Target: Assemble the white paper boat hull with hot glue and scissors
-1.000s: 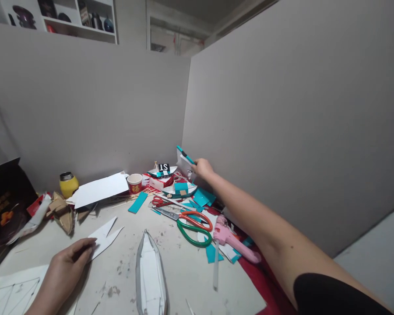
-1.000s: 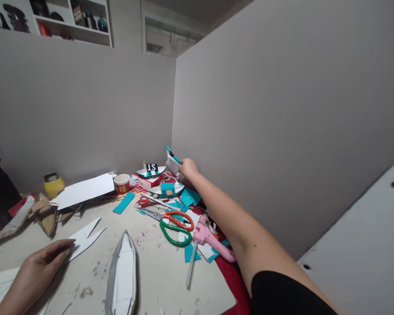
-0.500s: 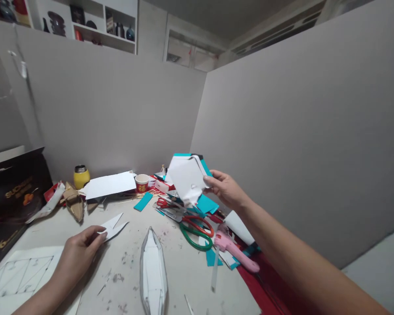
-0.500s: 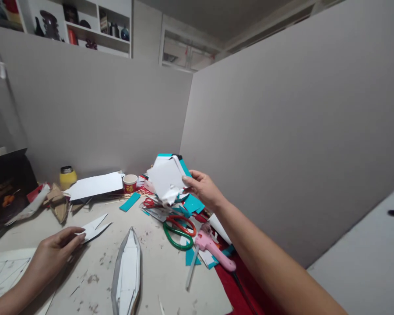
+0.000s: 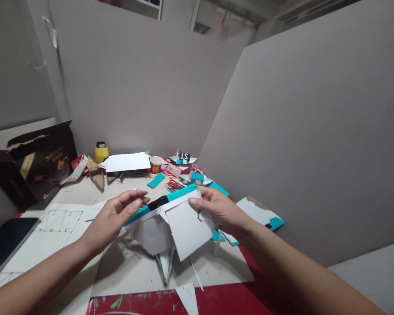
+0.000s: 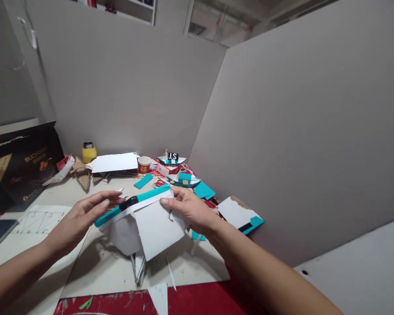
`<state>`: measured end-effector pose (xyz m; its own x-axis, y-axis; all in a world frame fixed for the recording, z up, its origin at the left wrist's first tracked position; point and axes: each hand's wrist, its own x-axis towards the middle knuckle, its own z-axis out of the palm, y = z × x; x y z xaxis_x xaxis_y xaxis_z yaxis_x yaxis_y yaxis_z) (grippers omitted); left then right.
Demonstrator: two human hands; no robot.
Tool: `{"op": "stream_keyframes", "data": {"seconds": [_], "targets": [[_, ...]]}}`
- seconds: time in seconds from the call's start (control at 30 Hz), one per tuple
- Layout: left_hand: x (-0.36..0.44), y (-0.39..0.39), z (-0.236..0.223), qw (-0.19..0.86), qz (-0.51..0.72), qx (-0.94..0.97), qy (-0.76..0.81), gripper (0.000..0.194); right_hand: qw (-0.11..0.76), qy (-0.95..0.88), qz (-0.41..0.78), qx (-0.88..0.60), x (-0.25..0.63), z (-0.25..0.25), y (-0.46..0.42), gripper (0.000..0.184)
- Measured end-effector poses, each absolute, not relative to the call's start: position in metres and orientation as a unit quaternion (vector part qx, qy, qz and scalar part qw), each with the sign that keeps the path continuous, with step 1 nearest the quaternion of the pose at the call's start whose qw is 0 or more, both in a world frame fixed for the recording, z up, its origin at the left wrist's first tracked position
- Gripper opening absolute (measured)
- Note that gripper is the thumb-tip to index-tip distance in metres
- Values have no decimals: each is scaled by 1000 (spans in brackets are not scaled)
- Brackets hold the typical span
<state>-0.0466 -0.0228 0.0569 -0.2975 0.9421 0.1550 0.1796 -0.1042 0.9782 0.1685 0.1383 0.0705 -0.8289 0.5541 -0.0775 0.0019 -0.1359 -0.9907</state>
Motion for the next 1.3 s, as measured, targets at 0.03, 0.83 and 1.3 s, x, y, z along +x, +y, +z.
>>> {"op": "stream_keyframes", "data": {"seconds": [0.03,0.83,1.3], "targets": [[-44,-26,60,348,546,503,572,40,180,-637,718,-216,165,71,135,29],[-30,-44,59,63,331,701,629,36,196,-926,302,-113,172,83,97,18],[-22,-46,44,-21,216,716,663,35,308,-928,184,-103,186,56,102,32]]}}
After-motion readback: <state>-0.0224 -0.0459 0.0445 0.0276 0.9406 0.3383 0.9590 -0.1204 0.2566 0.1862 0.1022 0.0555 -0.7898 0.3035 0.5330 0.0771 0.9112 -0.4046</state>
